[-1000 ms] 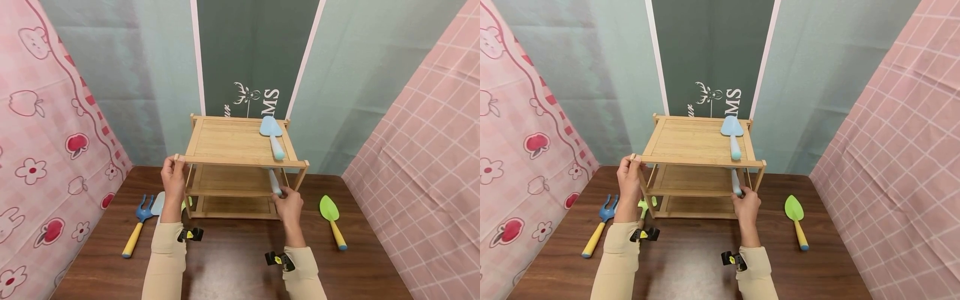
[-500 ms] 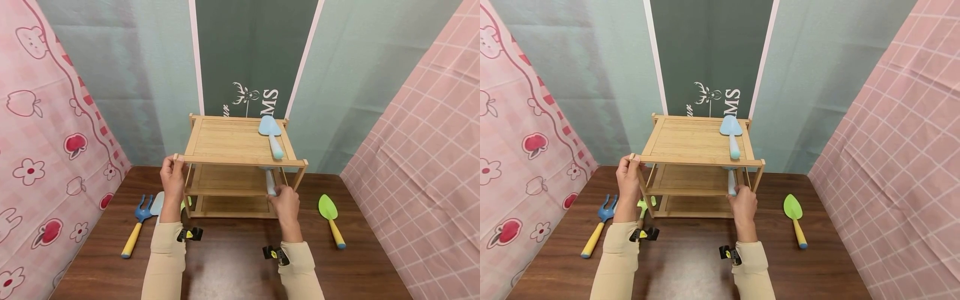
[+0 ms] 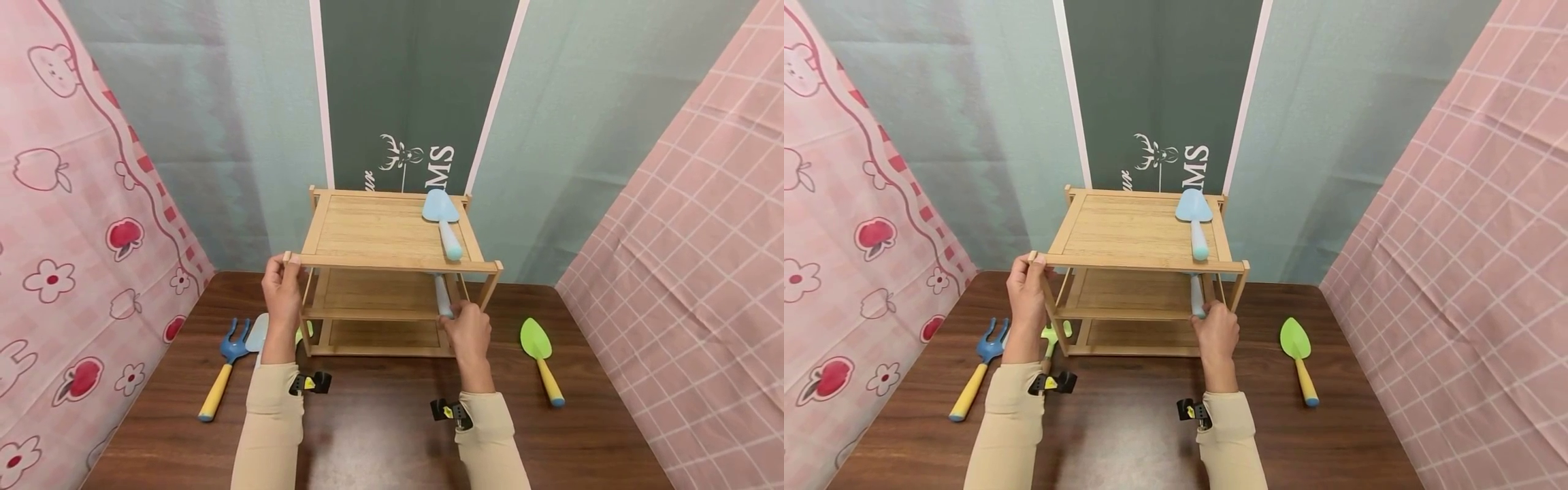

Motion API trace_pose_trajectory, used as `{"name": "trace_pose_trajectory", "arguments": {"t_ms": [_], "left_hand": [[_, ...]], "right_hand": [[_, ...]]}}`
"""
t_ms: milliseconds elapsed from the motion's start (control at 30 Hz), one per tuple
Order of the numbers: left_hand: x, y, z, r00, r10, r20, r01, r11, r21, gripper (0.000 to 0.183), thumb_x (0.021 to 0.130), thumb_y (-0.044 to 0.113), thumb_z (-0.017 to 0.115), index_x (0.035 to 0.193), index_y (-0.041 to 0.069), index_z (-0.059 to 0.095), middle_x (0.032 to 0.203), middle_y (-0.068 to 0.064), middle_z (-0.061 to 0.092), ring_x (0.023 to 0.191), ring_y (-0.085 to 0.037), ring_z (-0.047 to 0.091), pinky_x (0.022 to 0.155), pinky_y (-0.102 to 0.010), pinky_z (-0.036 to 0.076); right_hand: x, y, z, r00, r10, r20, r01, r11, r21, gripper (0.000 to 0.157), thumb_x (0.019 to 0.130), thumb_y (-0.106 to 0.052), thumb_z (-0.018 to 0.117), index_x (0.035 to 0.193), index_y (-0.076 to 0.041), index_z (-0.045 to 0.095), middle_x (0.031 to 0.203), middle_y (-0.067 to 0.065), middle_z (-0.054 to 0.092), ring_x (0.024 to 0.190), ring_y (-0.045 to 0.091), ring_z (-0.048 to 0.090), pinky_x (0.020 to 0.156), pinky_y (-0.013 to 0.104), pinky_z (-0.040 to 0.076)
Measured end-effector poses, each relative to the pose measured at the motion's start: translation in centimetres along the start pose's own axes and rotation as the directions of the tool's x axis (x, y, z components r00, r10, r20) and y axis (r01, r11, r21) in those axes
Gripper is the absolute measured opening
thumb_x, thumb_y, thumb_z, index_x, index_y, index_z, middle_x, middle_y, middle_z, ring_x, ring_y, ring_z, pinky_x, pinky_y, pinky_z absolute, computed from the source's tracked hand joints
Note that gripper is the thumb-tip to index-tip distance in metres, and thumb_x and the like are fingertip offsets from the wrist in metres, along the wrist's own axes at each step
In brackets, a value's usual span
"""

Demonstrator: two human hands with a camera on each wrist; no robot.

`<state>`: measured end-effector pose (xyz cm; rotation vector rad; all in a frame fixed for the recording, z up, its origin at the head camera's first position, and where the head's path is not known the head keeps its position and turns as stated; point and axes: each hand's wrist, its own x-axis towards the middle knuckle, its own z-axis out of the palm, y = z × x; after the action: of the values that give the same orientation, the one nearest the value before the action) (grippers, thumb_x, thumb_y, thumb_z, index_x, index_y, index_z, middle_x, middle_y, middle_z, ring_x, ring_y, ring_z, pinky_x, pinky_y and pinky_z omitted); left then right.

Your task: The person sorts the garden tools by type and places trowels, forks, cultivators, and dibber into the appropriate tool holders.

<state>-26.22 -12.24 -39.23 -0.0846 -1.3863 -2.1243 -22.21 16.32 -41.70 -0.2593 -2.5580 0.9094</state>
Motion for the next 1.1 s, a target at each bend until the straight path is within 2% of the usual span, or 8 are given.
{"name": "trace_pose_trajectory", "arguments": {"t_ms": [133,333,433,567,733,900,1000,1100], "left_hand": [[-0.1,0.0,0.1,1.0,0.002,0.006,-0.002,1.0,0.003,0.008,0.092,0.006,0.053,0.095,-0.001,0.055,0.079,-0.008,0.054,0.077,-0.019,0.051,0.076,-0.033,0.043],[-0.2,0.1,0.1,1.0,0.004,0.004,-0.004,1.0,-0.011,0.004,0.091,0.005,0.052,0.092,0.005,0.056,0.078,-0.007,0.055,0.079,-0.022,0.051,0.076,-0.031,0.043],[-0.2,0.1,0.1,1.0,0.003,0.002,-0.003,1.0,-0.013,0.005,0.091,0.004,0.052,0.092,0.006,0.057,0.078,-0.005,0.055,0.079,-0.021,0.052,0.076,-0.032,0.043],[-0.2,0.0,0.0,1.0,0.013,0.006,-0.013,1.0,-0.012,0.005,0.091,0.005,0.052,0.093,0.002,0.056,0.077,-0.005,0.055,0.077,-0.017,0.052,0.076,-0.033,0.042],[-0.1,-0.1,0.0,1.0,0.019,0.008,-0.019,1.0,-0.022,0.005,0.091,0.004,0.053,0.093,0.0,0.055,0.078,-0.007,0.054,0.075,-0.015,0.052,0.075,-0.033,0.042],[-0.1,-0.1,0.1,1.0,0.014,0.009,-0.014,1.0,-0.022,0.004,0.091,0.004,0.052,0.093,0.002,0.056,0.078,-0.009,0.053,0.075,-0.015,0.051,0.075,-0.033,0.042],[-0.1,-0.1,0.0,1.0,0.012,0.012,-0.012,1.0,-0.018,0.005,0.092,0.005,0.053,0.093,0.001,0.055,0.078,-0.008,0.053,0.075,-0.016,0.05,0.075,-0.034,0.042],[-0.1,-0.1,0.0,1.0,0.009,0.018,-0.008,1.0,-0.018,0.008,0.092,0.006,0.053,0.095,-0.001,0.054,0.078,-0.005,0.054,0.077,-0.018,0.05,0.077,-0.034,0.041]], "right_hand": [[0.1,0.2,0.1,1.0,-0.001,-0.006,0.001,1.0,-0.002,0.026,0.073,-0.014,0.077,0.09,0.005,0.068,0.078,0.017,0.066,0.065,0.032,0.061,0.059,0.048,0.048],[0.0,0.5,0.1,1.0,0.006,0.012,-0.006,1.0,-0.026,0.029,0.075,-0.018,0.076,0.092,0.004,0.068,0.08,0.017,0.066,0.065,0.031,0.061,0.058,0.047,0.047],[-0.2,0.5,-0.4,0.998,0.015,0.063,-0.011,0.998,-0.064,0.032,0.077,-0.022,0.074,0.097,0.002,0.068,0.084,0.017,0.067,0.067,0.031,0.061,0.056,0.047,0.047],[-0.4,0.3,-1.4,0.985,0.009,0.173,0.01,0.994,-0.111,0.042,0.081,-0.03,0.071,0.108,0.001,0.065,0.093,0.018,0.067,0.073,0.033,0.062,0.058,0.047,0.048],[-0.5,0.1,-3.0,0.943,-0.038,0.329,0.078,0.991,-0.111,0.056,0.082,-0.031,0.071,0.121,0.006,0.055,0.104,0.024,0.062,0.085,0.037,0.061,0.068,0.05,0.048],[-0.6,0.5,-4.1,0.877,-0.073,0.475,0.145,0.982,-0.117,0.066,0.08,-0.027,0.073,0.13,0.007,0.046,0.117,0.028,0.053,0.103,0.042,0.053,0.08,0.052,0.044],[-0.7,0.8,-4.6,0.844,-0.08,0.531,0.181,0.973,-0.142,0.068,0.08,-0.027,0.074,0.133,0.004,0.044,0.121,0.029,0.049,0.109,0.042,0.048,0.084,0.053,0.042],[-0.8,1.2,-4.9,0.829,-0.075,0.553,0.194,0.968,-0.159,0.069,0.079,-0.027,0.074,0.135,-0.001,0.043,0.12,0.029,0.049,0.108,0.042,0.049,0.083,0.054,0.042]]}}
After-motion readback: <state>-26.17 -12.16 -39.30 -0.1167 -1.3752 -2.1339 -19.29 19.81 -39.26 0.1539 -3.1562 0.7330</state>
